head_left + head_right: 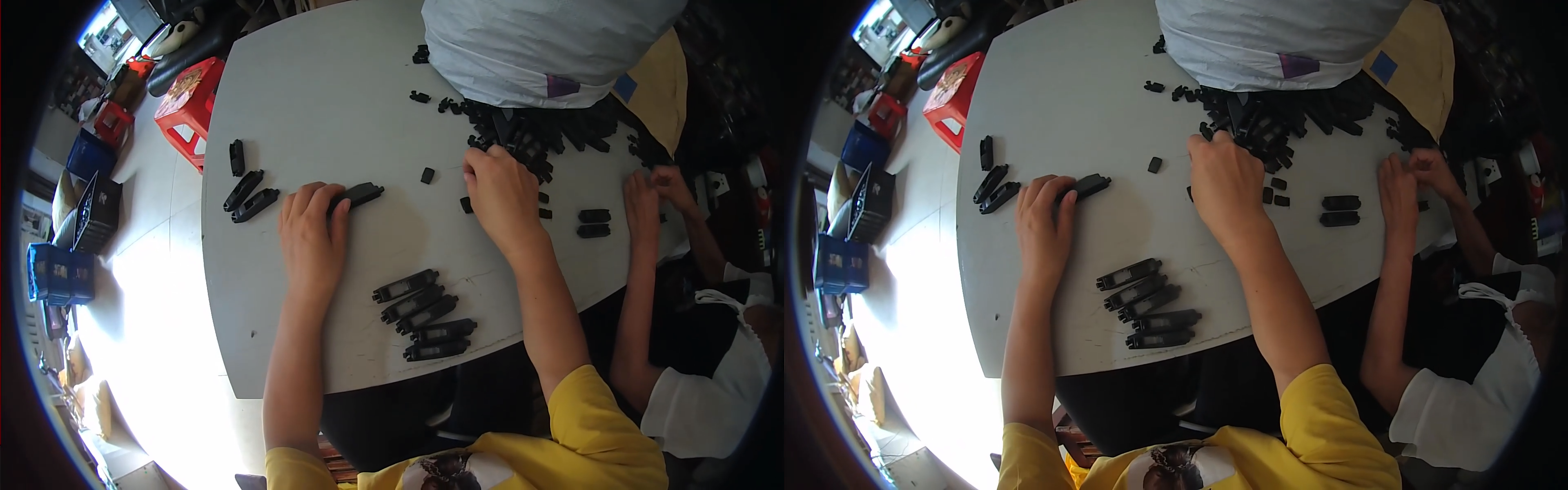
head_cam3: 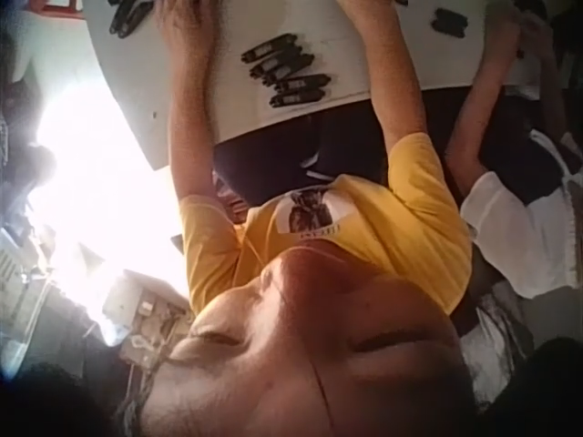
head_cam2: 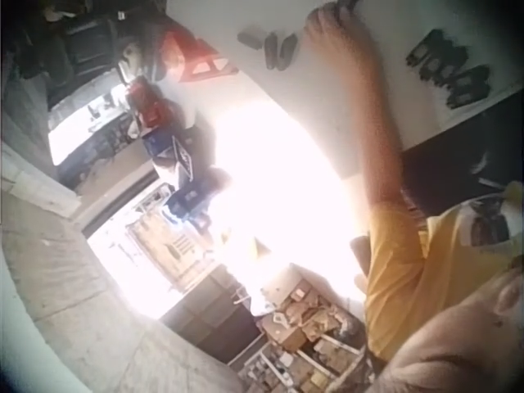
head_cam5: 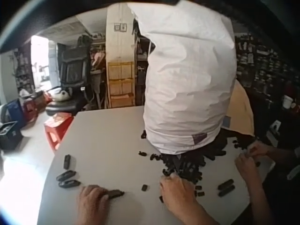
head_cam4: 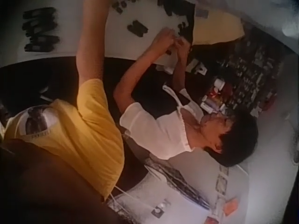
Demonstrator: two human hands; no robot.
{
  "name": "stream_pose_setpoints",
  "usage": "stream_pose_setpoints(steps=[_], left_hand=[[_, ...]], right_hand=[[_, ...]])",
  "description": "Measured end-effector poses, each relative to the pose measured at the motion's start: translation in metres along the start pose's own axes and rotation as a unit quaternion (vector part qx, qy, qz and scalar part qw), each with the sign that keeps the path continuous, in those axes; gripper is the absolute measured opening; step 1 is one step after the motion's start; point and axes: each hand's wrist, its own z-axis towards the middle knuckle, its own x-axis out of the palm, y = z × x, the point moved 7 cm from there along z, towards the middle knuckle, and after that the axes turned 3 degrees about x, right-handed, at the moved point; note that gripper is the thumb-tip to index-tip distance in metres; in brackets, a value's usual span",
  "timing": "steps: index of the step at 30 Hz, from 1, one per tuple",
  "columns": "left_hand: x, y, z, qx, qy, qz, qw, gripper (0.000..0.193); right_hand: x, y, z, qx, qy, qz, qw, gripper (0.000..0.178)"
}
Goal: Assembling small black plastic components into a chain-like structure by snapping pins into base parts.
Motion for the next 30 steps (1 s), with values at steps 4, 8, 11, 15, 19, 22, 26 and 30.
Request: stream_pose_setpoints(steps=[4, 8, 11, 15, 19, 22, 26, 30], left_hand=[[0.004, 0.000, -0.002, -0.024, 0.059, -0.089, 0.994, 0.016], [0.010, -0.008, -0.007, -0.068, 0.109, -0.178, 0.976, 0.023], [0.015, -0.015, -0.007, -0.060, 0.124, -0.261, 0.956, 0.033], [0.017, -0.015, -0.008, -0.058, 0.148, -0.278, 0.947, 0.041], [0.017, -0.014, -0.008, -0.047, 0.147, -0.266, 0.952, 0.042], [0.020, -0.012, -0.009, -0.048, 0.148, -0.263, 0.952, 0.042], [0.018, -0.013, -0.008, -0.047, 0.146, -0.260, 0.953, 0.043], [0.017, -0.012, -0.007, -0.059, 0.145, -0.259, 0.953, 0.044]], right_hand=[[-0.002, 0.006, 0.002, -0.035, -0.026, 0.029, 0.999, 0.011], [-0.004, 0.036, -0.009, -0.127, 0.025, 0.275, 0.953, 0.016], [0.008, 0.056, -0.023, -0.203, 0.060, 0.291, 0.933, 0.018], [0.012, 0.059, -0.024, -0.212, 0.108, 0.287, 0.928, 0.015], [0.012, 0.064, -0.028, -0.221, 0.130, 0.294, 0.921, 0.013], [0.010, 0.070, -0.033, -0.280, 0.067, 0.305, 0.908, 0.012], [0.004, 0.071, -0.033, -0.304, 0.060, 0.294, 0.904, 0.012], [0.012, 0.064, -0.023, -0.169, 0.120, 0.342, 0.916, 0.009]])
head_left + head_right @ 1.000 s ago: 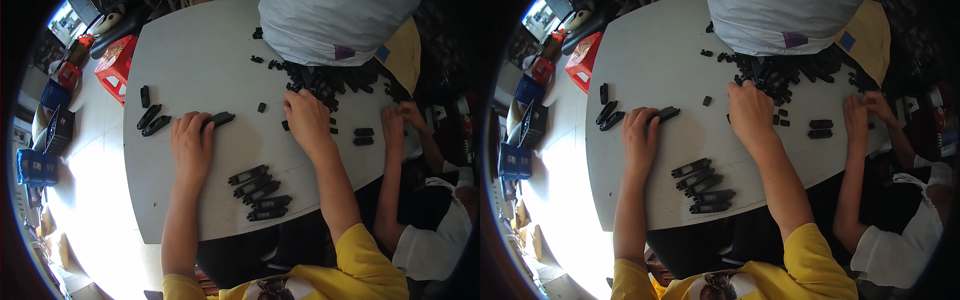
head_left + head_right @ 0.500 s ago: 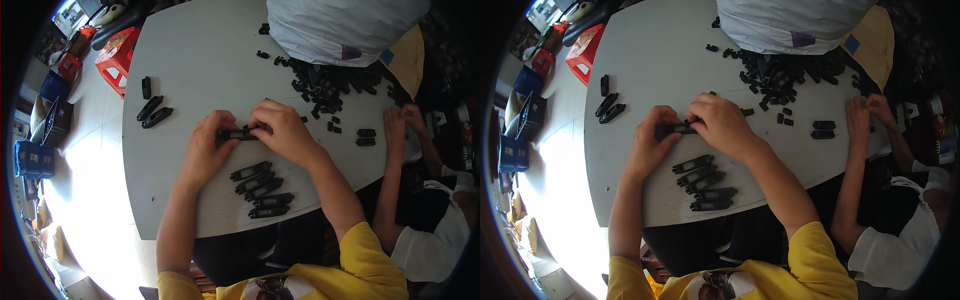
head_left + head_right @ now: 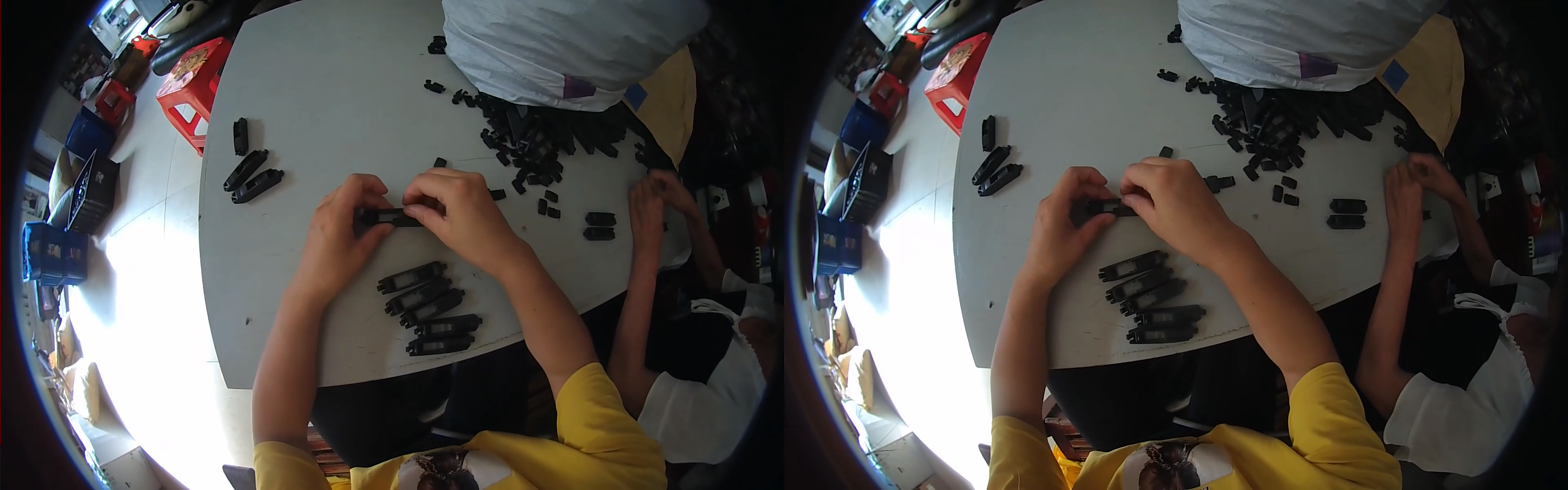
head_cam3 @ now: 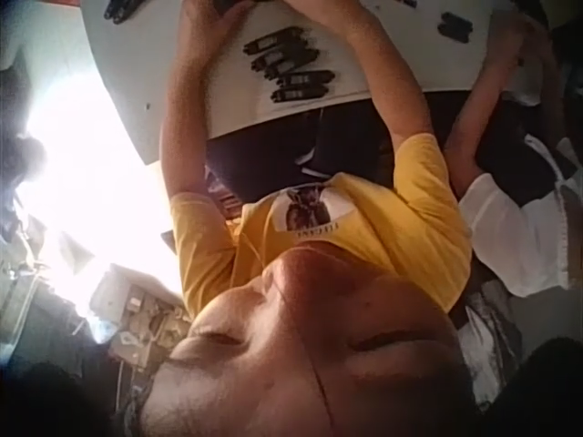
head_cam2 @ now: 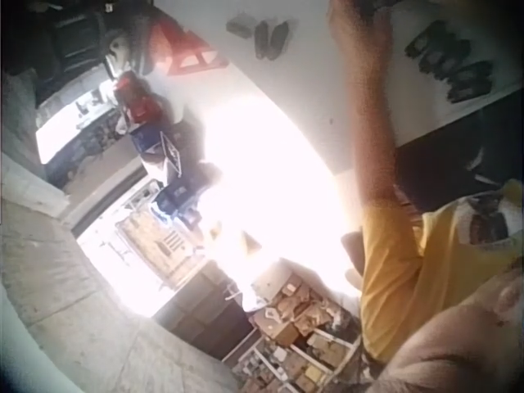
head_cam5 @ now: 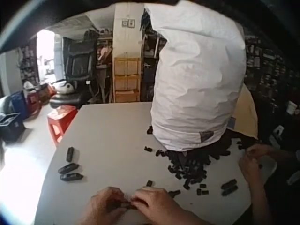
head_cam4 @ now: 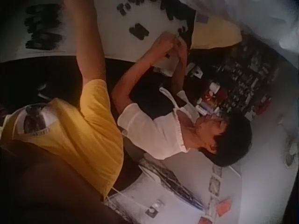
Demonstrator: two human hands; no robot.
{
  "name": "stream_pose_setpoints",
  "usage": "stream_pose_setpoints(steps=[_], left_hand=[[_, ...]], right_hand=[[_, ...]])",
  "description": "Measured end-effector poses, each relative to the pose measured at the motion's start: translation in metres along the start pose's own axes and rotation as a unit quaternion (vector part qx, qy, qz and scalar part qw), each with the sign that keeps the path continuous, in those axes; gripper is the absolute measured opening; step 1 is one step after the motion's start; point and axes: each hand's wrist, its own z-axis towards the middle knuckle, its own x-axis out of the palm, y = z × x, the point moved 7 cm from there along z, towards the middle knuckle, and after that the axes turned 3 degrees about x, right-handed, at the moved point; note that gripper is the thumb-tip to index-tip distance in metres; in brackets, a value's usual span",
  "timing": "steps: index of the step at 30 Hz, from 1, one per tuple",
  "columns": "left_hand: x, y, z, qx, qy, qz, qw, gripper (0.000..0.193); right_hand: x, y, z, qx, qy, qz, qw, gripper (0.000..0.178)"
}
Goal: Assembling small black plastic components into a chain-like structure by snapping pins into base parts.
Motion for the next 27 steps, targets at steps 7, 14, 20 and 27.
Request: stream_pose_setpoints(steps=[7, 14, 20, 27], left_hand=[[0.001, 0.002, 0.001, -0.013, 0.000, -0.032, 0.999, 0.041], [0.001, 0.000, 0.003, 0.001, -0.001, -0.055, 0.998, 0.040], [-0.004, 0.006, -0.007, -0.050, 0.003, -0.013, 0.999, 0.044], [0.028, -0.083, -0.104, 0.062, -0.017, 0.157, 0.986, 0.113]], right_hand=[[0.008, 0.005, 0.013, -0.025, 0.068, -0.089, 0.993, 0.008], [0.017, 0.011, 0.021, -0.056, 0.110, -0.155, 0.980, 0.002], [0.026, 0.006, 0.028, -0.040, 0.123, -0.191, 0.973, 0.001], [0.019, 0.012, 0.003, -0.032, 0.168, -0.184, 0.968, 0.007]])
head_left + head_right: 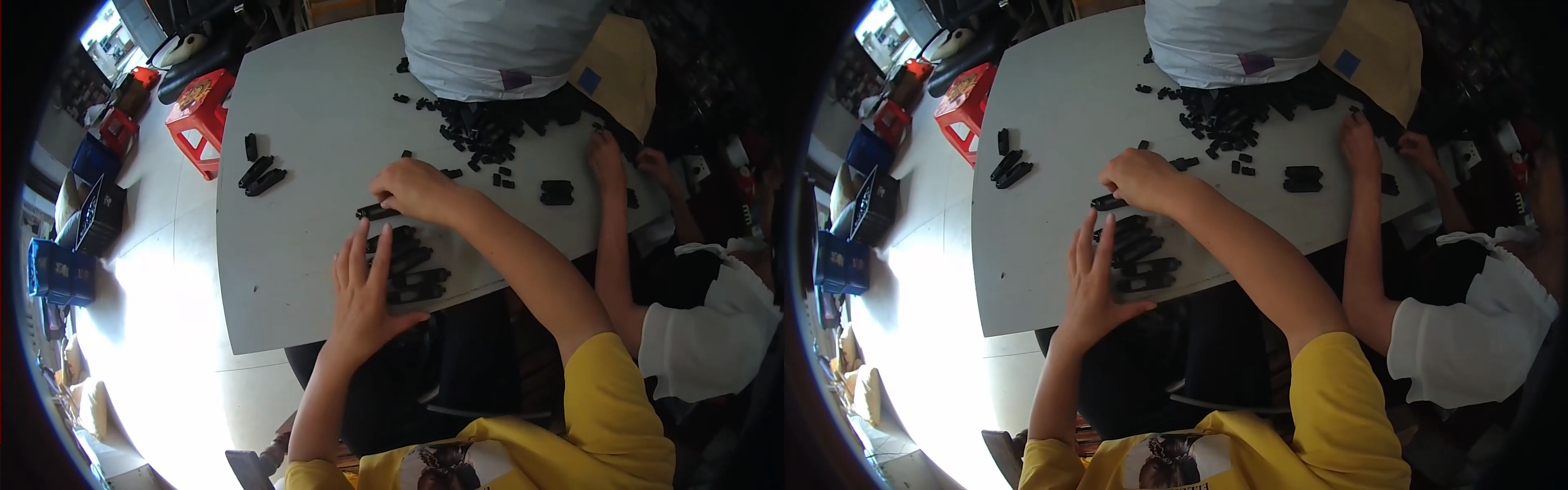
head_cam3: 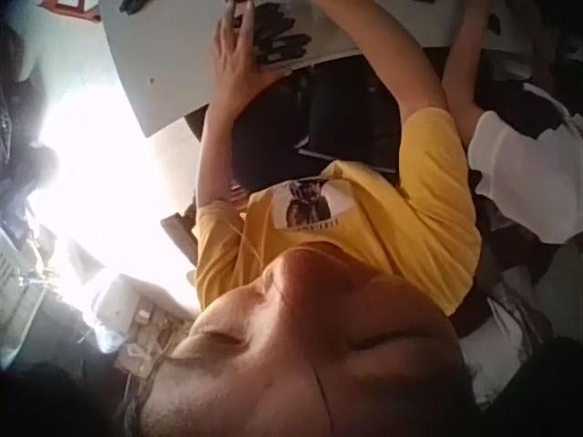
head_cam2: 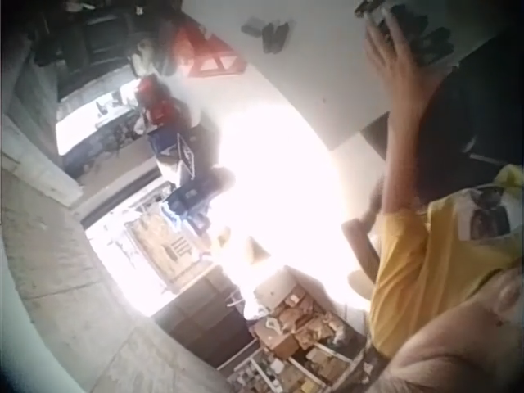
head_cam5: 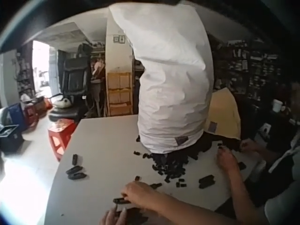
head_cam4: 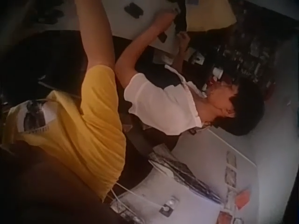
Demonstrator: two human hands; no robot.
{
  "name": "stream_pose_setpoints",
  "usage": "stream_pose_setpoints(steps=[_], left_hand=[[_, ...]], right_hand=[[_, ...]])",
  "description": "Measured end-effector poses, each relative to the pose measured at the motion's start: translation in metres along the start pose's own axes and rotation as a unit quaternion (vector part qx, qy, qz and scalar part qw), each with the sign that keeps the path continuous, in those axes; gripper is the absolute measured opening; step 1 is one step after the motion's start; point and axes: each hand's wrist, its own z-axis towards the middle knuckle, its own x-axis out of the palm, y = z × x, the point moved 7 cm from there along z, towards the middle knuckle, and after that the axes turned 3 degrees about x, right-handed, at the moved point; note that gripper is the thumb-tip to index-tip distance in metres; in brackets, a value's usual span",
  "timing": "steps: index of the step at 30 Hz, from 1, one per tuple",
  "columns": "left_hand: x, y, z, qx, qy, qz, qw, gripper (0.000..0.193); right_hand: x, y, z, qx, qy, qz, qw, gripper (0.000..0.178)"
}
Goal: Assembling small black plastic components into a chain-like structure by snapping pins into base parts.
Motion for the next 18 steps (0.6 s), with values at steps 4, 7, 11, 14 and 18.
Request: stream_pose_setpoints(steps=[4, 7, 11, 14, 18], left_hand=[[0.002, 0.007, -0.004, -0.049, 0.029, 0.033, 0.998, 0.115], [-0.007, 0.015, -0.003, -0.064, 0.021, 0.016, 0.998, 0.113], [-0.011, 0.039, -0.007, -0.087, 0.030, -0.055, 0.994, 0.093], [0.000, 0.032, -0.003, -0.065, 0.007, -0.079, 0.995, 0.078], [0.016, -0.008, 0.015, 0.003, 0.002, 0.091, 0.996, 0.070]], right_hand=[[0.002, -0.006, -0.033, 0.014, -0.012, -0.004, 1.000, 0.007], [-0.003, -0.005, -0.071, 0.043, -0.099, -0.024, 0.994, 0.005], [0.000, -0.009, -0.109, 0.154, -0.182, 0.029, 0.971, 0.010], [0.007, -0.007, -0.122, 0.185, -0.222, 0.043, 0.956, 0.014], [0.012, -0.002, -0.126, 0.181, -0.280, 0.020, 0.943, 0.015]])
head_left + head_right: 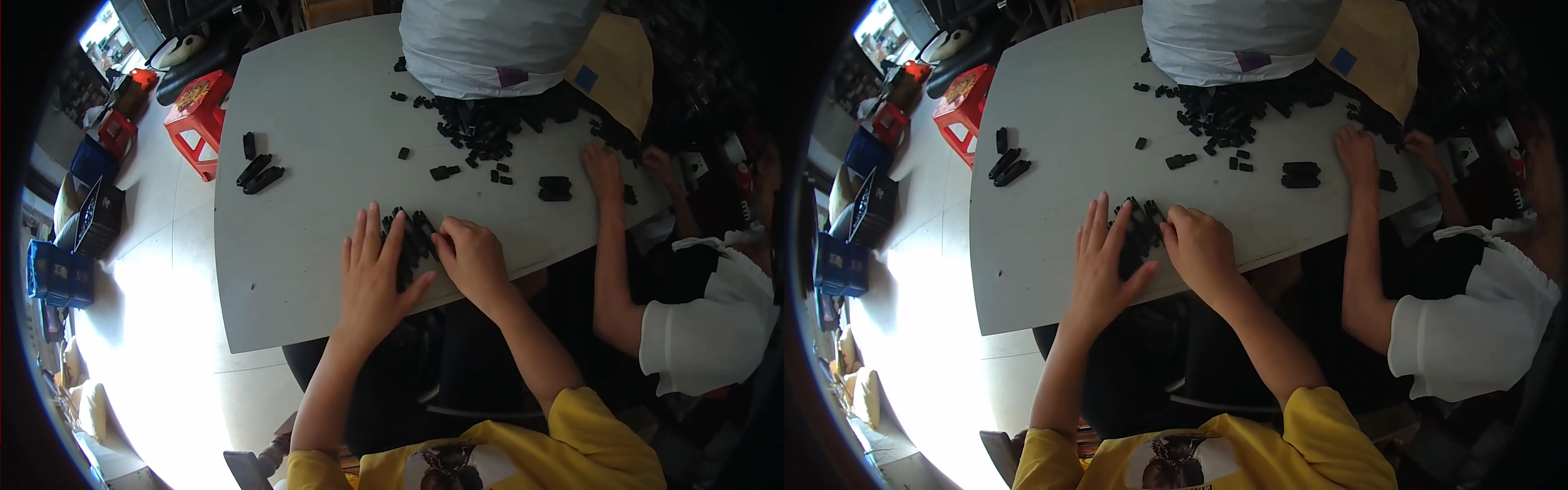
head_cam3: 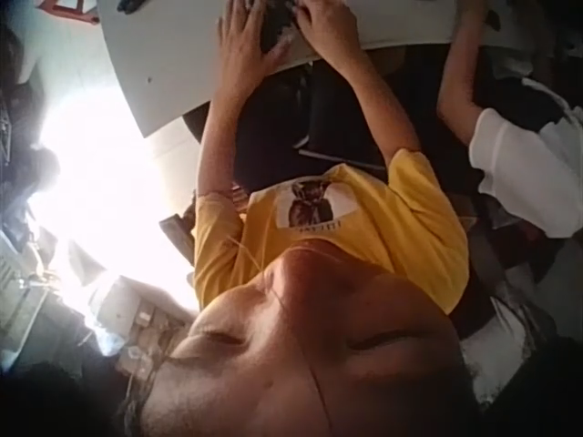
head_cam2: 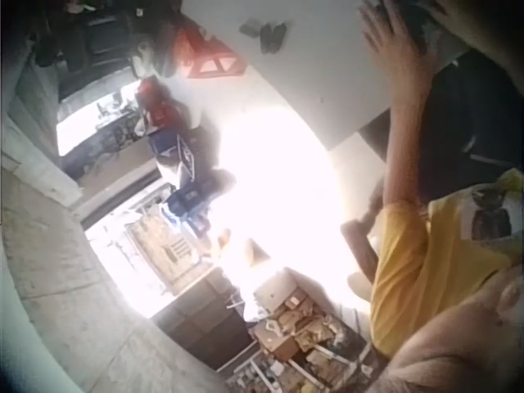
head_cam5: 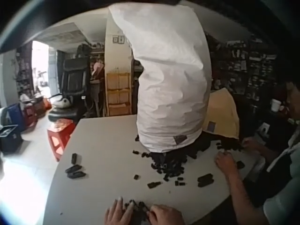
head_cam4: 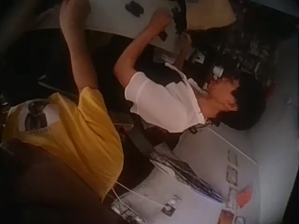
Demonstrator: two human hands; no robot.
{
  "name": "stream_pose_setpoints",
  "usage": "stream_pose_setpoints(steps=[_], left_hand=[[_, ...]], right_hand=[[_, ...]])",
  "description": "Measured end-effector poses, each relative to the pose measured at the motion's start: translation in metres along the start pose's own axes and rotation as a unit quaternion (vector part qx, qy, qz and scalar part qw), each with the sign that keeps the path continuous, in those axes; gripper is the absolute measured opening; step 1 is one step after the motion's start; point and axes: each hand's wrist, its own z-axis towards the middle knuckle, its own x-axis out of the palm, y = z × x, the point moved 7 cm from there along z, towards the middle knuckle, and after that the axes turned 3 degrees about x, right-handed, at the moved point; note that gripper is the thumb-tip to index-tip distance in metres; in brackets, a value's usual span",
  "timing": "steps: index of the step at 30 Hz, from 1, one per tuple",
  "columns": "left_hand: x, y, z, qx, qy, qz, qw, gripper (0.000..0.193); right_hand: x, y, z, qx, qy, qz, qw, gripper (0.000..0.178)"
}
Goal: Assembling small black plastic components into a chain-like structure by snapping pins into base parts.
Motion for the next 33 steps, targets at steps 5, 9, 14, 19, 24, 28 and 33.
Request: stream_pose_setpoints(steps=[5, 9, 14, 19, 24, 28, 33], left_hand=[[0.017, 0.002, 0.013, 0.029, 0.030, 0.024, 0.999, 0.065], [0.016, 0.004, 0.012, 0.050, 0.026, 0.014, 0.998, 0.059], [0.016, 0.004, 0.005, 0.034, 0.052, 0.007, 0.998, 0.059], [0.005, -0.010, -0.002, 0.046, 0.059, 0.082, 0.994, 0.068], [0.022, -0.027, -0.012, 0.106, 0.102, 0.056, 0.987, 0.073], [0.024, -0.024, -0.015, 0.107, 0.102, 0.071, 0.986, 0.072], [0.022, -0.023, -0.015, 0.113, 0.090, 0.062, 0.988, 0.067]], right_hand=[[-0.002, -0.002, 0.008, 0.016, 0.006, 0.029, 0.999, 0.015], [-0.001, 0.002, 0.005, -0.014, -0.025, 0.017, 0.999, 0.014], [-0.006, 0.000, 0.000, -0.004, 0.007, 0.027, 1.000, 0.018], [-0.032, -0.040, 0.043, -0.005, -0.113, 0.017, 0.993, 0.010], [-0.009, -0.048, 0.085, -0.051, -0.059, -0.105, 0.991, 0.013], [-0.011, -0.050, 0.087, -0.009, 0.004, -0.202, 0.979, 0.015], [-0.016, -0.034, 0.057, 0.064, 0.097, 0.116, 0.986, 0.015]])
